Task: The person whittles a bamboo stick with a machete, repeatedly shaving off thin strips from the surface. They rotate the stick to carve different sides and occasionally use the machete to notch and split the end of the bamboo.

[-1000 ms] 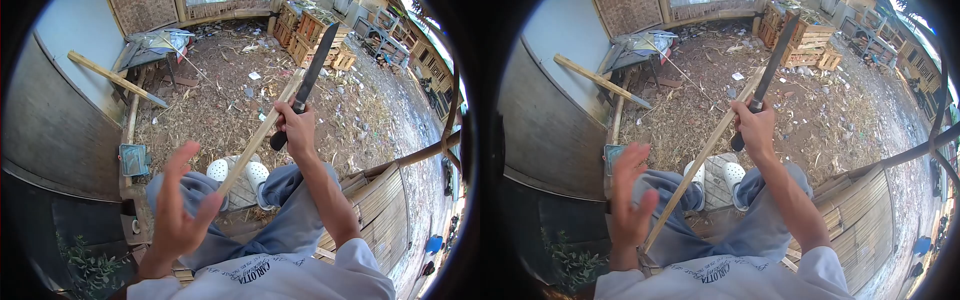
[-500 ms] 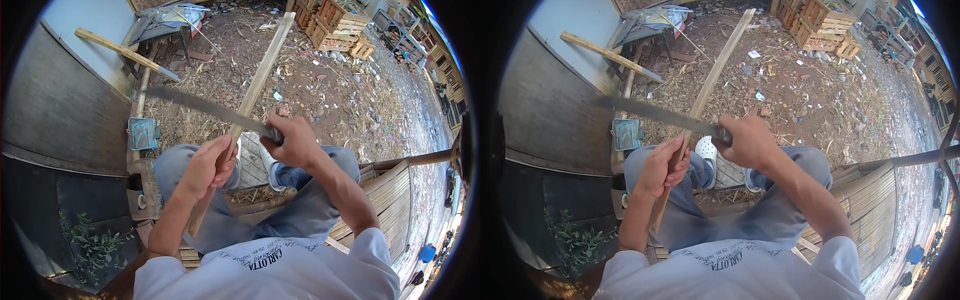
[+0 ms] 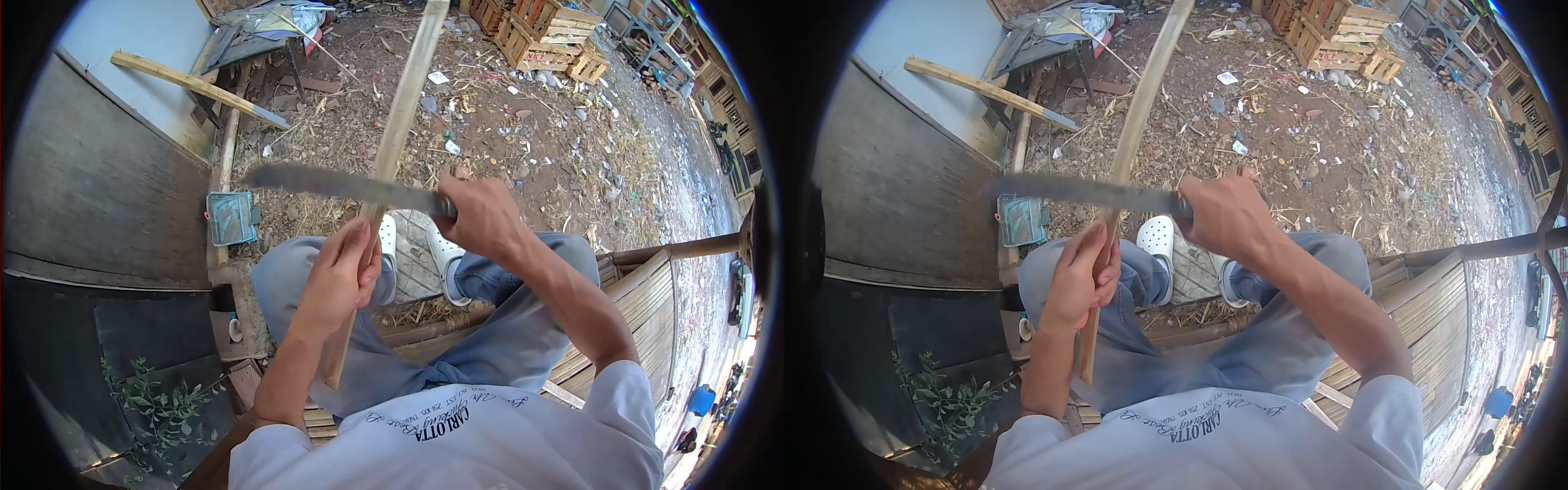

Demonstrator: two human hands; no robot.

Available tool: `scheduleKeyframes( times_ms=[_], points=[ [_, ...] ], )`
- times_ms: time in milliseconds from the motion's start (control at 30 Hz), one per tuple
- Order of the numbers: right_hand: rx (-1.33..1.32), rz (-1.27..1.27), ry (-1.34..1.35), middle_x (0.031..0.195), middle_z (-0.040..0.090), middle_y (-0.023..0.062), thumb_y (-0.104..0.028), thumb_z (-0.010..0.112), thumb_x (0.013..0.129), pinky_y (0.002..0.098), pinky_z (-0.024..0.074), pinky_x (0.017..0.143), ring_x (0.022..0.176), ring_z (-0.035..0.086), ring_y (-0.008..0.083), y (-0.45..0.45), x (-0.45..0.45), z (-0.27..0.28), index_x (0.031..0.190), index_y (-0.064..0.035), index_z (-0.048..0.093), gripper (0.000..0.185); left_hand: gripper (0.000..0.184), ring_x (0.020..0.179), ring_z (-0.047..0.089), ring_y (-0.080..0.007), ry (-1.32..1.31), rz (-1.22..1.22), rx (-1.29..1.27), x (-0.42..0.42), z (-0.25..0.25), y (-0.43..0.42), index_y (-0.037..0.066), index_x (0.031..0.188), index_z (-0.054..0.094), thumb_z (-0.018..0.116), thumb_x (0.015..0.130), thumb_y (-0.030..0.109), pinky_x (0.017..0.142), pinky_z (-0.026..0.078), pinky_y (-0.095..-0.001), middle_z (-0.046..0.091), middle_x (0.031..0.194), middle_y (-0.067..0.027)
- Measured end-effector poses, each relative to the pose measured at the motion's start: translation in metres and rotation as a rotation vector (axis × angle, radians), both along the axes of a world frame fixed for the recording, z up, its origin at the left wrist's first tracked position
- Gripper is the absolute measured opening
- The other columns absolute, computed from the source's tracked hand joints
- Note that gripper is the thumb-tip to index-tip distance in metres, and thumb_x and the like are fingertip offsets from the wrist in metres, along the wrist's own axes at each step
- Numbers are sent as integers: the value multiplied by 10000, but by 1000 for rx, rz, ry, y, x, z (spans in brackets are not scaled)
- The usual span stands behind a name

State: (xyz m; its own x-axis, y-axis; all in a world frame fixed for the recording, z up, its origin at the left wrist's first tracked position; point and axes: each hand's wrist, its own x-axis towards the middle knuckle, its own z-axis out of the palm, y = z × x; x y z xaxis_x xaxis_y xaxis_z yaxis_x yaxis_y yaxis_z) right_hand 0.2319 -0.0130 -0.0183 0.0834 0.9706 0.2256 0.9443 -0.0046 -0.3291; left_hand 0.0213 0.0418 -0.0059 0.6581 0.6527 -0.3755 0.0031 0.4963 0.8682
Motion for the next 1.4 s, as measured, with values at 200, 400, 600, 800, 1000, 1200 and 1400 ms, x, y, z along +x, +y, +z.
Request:
scheduleKeyframes(
  times_ms=[200, 400, 600, 800, 1000, 1200, 1400],
  points=[
    [57, -203, -3, 587, 601, 139, -170, 618, 744, 443, 479, 528, 553, 615, 334, 14, 25, 1, 756, -45, 582, 130, 372, 349, 266, -38, 72, -88, 118, -8, -7, -15, 64, 851, 452, 353, 1013, 385, 317, 216, -209, 347, 533, 29],
    [95, -92, -34, 579, 597, 131, -221, 614, 776, 428, 480, 528, 529, 604, 324, 14, 32, 5, 741, -63, 590, 163, 388, 385, 297, -41, 108, -144, 16, -17, 6, -21, 68, 845, 446, 309, 1022, 385, 358, 263, -202, 362, 539, 32],
    [263, 150, -9, 563, 592, 112, -178, 598, 781, 411, 477, 509, 519, 592, 330, -3, 28, -4, 698, -102, 577, 115, 390, 389, 303, -45, 151, -226, 47, -26, 0, -31, 71, 848, 444, 306, 1020, 392, 362, 270, -205, 368, 540, 25],
    [80, -444, 54, 616, 622, 126, -168, 603, 770, 407, 472, 508, 530, 602, 310, 14, 75, 16, 787, -71, 639, 105, 399, 355, 283, -50, 217, -177, 58, -48, -14, -52, 63, 820, 446, 341, 1013, 395, 334, 258, -215, 346, 512, 15],
    [101, -267, 4, 591, 592, 142, -212, 620, 788, 414, 457, 508, 524, 570, 331, 16, 80, 13, 691, -39, 612, 198, 395, 394, 330, -50, 249, -216, 45, -67, -10, -62, 65, 823, 452, 320, 1020, 380, 367, 283, -212, 388, 530, 23],
    [285, -535, 165, 618, 617, 153, -254, 607, 815, 409, 429, 504, 508, 569, 311, -14, 78, 20, 659, 3, 600, 301, 394, 387, 323, -51, 195, -103, 40, -67, -14, -65, 61, 838, 455, 334, 1015, 392, 360, 272, -208, 384, 532, 22],
    [77, -277, 1235, 512, 396, -42, -359, 636, 857, 251, 304, 414, 408, 375, 67, -4, 23, 27, 856, -13, 585, 349, 372, 451, 357, -47, 232, -59, 280, -24, 13, -43, 47, 880, 486, 330, 1021, 353, 418, 298, -204, 400, 559, 22]
  ],
)
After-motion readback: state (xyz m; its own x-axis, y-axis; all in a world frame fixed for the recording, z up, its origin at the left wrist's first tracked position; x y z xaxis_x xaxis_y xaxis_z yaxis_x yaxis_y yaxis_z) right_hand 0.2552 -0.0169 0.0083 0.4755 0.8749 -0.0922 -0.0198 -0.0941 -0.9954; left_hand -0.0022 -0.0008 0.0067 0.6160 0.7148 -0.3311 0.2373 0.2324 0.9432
